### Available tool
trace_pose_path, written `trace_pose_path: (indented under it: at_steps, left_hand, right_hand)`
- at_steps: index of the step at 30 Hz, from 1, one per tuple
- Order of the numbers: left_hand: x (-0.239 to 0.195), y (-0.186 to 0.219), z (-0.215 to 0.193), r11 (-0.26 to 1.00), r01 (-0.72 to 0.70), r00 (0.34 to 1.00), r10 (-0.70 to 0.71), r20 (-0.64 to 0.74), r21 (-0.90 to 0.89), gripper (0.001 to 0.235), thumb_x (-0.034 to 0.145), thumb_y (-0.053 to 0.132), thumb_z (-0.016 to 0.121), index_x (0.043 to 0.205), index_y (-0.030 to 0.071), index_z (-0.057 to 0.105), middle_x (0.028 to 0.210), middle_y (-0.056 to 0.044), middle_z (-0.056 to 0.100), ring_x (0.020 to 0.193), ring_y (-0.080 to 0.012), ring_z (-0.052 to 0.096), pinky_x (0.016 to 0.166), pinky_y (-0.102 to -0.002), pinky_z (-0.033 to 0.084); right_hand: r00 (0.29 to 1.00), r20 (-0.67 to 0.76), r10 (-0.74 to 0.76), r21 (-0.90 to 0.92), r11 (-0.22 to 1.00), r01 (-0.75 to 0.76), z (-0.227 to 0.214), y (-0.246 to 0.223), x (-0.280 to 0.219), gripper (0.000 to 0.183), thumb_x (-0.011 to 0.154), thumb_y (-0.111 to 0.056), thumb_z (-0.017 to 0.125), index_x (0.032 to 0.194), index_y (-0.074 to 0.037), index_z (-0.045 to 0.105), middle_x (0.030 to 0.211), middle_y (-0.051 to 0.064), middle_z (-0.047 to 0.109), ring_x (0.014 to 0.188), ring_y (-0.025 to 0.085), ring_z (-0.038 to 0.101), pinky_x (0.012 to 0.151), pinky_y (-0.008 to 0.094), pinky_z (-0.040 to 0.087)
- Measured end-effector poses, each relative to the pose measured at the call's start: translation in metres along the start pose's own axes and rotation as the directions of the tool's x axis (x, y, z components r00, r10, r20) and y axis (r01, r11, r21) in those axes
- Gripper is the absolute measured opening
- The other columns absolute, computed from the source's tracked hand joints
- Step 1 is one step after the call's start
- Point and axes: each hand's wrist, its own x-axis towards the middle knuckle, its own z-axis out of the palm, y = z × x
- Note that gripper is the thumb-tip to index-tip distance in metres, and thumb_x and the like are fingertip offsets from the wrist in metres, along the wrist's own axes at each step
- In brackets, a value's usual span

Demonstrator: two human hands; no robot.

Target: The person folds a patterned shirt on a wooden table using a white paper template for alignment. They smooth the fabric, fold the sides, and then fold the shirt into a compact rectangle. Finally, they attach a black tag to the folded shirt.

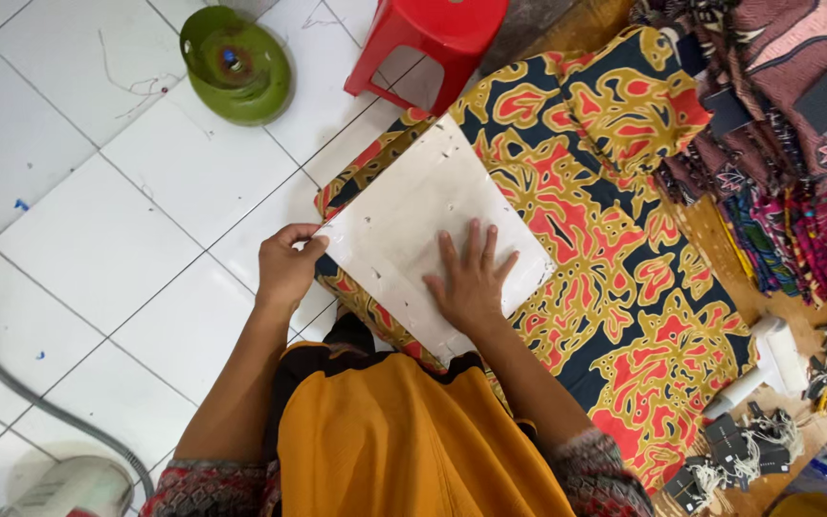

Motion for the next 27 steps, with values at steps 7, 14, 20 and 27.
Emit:
trace_pose_path:
  at_steps: [7, 14, 20, 27]
  left_hand:
    - [0.008, -0.031, -0.013, 0.973, -0.154, 0.988, 0.157, 0.005, -0.172, 0.044, 0.083, 0.008, 0.077, 0.123, -0.001, 0.062, 0.107, -0.002, 0.065, 0.096, -0.0099, 0.060, 0.074, -0.025, 0.057]
    - [0.011, -0.138, -0.040, 0.963, 0.010, 0.868, -0.142, 0.476, 0.268, 0.068, 0.066, 0.024, 0.086, 0.125, 0.000, 0.063, 0.111, -0.013, 0.076, 0.100, -0.0255, 0.070, 0.090, -0.038, 0.055]
    - [-0.042, -0.150, -0.113, 0.783, 0.100, 0.798, -0.431, 0.420, 0.613, 0.042, 0.073, 0.023, 0.083, 0.110, 0.005, 0.075, 0.103, -0.011, 0.081, 0.101, -0.0249, 0.072, 0.095, -0.038, 0.051]
    - [-0.123, -0.035, -0.137, 0.735, -0.050, 0.663, -0.482, 0.573, 0.676, 0.050, 0.088, 0.046, 0.062, 0.112, 0.007, 0.080, 0.101, -0.012, 0.084, 0.097, -0.0201, 0.073, 0.095, -0.036, 0.054]
  right_hand:
    - [0.999, -0.044, -0.024, 0.027, 0.999, 0.025, 0.004, 0.000, -0.010, 0.063, 0.101, -0.049, 0.050, 0.157, -0.023, 0.040, 0.169, 0.017, 0.013, 0.156, 0.040, 0.012, 0.112, 0.077, 0.012]
    - [0.994, -0.105, -0.027, 0.061, 0.998, 0.033, 0.021, 0.008, -0.013, 0.062, 0.100, -0.050, 0.053, 0.154, -0.022, 0.044, 0.167, 0.020, 0.019, 0.154, 0.041, 0.015, 0.110, 0.078, 0.012]
    - [0.896, -0.437, -0.082, 0.119, 0.982, 0.148, 0.025, 0.014, -0.029, 0.037, 0.096, -0.038, 0.067, 0.124, -0.014, 0.066, 0.125, 0.015, 0.053, 0.123, 0.035, 0.048, 0.099, 0.065, 0.034]
    - [0.814, -0.541, -0.210, 0.060, 0.956, 0.287, 0.028, 0.019, -0.037, 0.037, 0.088, -0.017, 0.066, 0.123, -0.005, 0.069, 0.117, 0.011, 0.059, 0.105, 0.028, 0.054, 0.085, 0.049, 0.039]
